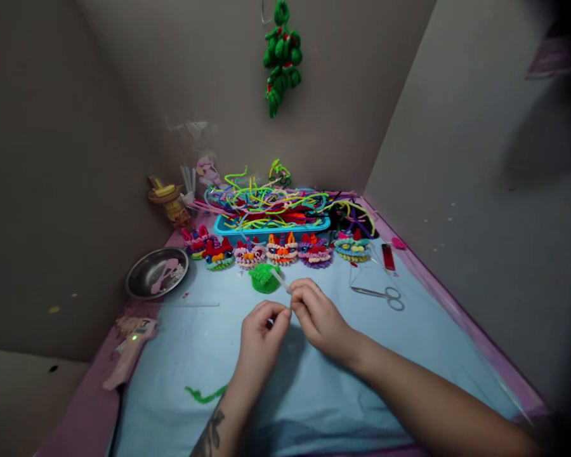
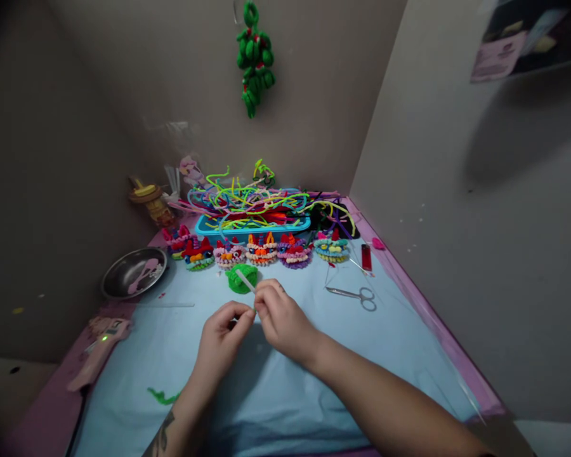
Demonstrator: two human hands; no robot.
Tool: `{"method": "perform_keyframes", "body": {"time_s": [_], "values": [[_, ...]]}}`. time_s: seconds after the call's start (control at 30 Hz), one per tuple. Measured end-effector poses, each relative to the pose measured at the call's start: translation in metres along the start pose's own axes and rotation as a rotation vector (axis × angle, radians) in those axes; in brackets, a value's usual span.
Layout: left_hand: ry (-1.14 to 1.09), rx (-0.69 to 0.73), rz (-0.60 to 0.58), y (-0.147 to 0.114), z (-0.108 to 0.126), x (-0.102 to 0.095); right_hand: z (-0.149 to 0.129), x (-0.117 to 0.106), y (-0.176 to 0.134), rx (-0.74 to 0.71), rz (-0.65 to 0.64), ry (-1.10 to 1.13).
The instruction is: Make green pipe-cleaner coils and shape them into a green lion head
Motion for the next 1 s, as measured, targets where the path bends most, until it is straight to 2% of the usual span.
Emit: {"method": "perform_keyframes", "body": {"time_s": [0.1, 0.23, 0.4, 0.47, 0.53, 0.63, 0.8, 0.9, 1.0], "values": [[0.166, 0.211, -0.004, -0.002, 0.014, -0.001, 0.011, 0.004, 0.001, 0.21, -0.058, 0.153], [0.272, 0.337, -0.032, -0.004, 0.016, -0.001, 0.022, 0.004, 0.0, 0.45, -0.032, 0.385], [0.52, 0.674, -0.064, -0.015, 0.029, 0.005, 0.022, 0.006, 0.001, 0.536, -0.027, 0.475], [0.557, 0.739, -0.058, -0.018, 0.032, 0.006, 0.023, 0.006, 0.001, 0.546, -0.038, 0.474], [0.496, 0.669, -0.045, -0.016, 0.031, 0.003, 0.025, 0.008, 0.0, 0.574, -0.072, 0.515], [0.311, 0.39, -0.016, -0.008, 0.023, -0.003, 0.026, 0.011, -0.001, 0.616, -0.125, 0.675], [0.0, -0.054, -0.015, 0.0, 0.002, -0.004, 0.021, 0.01, 0.002, 0.551, -0.113, 0.849], [-0.117, -0.184, -0.046, 0.0, -0.007, 0.0, 0.02, 0.009, 0.003, 0.526, -0.084, 0.853], [-0.142, -0.206, -0.042, 0.0, -0.009, 0.0, 0.02, 0.007, 0.004, 0.5, -0.052, 0.755]]}}
Point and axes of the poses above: each hand's wrist, its own y-axis towards the middle knuckle, its own x-axis out of the palm, z = x × y, the point moved 7 cm from there along y, towards the middle knuckle, and after that the axes turned 7 degrees about z, right-handed, at the moved point
